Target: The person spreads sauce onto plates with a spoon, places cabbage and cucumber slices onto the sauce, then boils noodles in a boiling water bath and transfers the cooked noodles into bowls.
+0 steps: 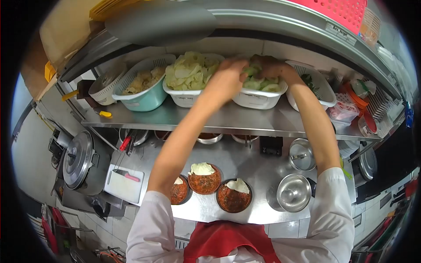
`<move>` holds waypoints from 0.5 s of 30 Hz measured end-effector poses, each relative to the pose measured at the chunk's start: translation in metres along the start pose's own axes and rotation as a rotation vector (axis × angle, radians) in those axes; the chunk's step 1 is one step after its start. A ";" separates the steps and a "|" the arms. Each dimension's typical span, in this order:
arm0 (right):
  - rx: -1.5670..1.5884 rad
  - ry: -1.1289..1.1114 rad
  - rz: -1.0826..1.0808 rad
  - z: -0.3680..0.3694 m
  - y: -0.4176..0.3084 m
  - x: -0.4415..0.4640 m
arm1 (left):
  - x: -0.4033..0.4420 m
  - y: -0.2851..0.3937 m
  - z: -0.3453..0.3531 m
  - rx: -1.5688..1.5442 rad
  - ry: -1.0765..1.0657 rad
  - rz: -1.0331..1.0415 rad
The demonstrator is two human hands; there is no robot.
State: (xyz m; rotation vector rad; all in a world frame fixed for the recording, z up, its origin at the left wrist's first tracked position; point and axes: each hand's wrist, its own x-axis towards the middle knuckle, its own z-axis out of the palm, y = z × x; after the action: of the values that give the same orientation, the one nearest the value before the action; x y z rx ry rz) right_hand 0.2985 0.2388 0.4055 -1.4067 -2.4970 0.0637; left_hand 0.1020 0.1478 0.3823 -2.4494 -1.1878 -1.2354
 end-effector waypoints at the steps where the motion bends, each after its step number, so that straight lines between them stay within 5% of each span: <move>1: -0.006 -0.061 0.063 -0.002 0.000 0.007 | 0.029 -0.016 0.014 0.019 -0.158 -0.035; 3: -0.024 -0.012 -0.026 0.001 0.004 0.011 | 0.064 -0.025 0.023 0.120 -0.619 -0.209; 7: -0.094 0.207 -0.032 0.018 0.013 0.002 | 0.089 -0.058 0.052 0.183 -0.627 -0.099; 10: 0.162 0.003 0.067 -0.001 0.017 0.012 | 0.095 -0.066 0.047 0.108 -0.724 -0.127; 15: 0.131 0.082 -0.068 0.011 0.022 0.011 | 0.095 -0.059 0.025 0.016 -0.728 -0.169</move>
State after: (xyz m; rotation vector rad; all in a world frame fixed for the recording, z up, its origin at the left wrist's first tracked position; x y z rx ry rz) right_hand 0.3081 0.2607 0.3940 -1.2467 -2.4239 0.1509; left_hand 0.1081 0.2546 0.4234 -2.9305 -1.5644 -0.3233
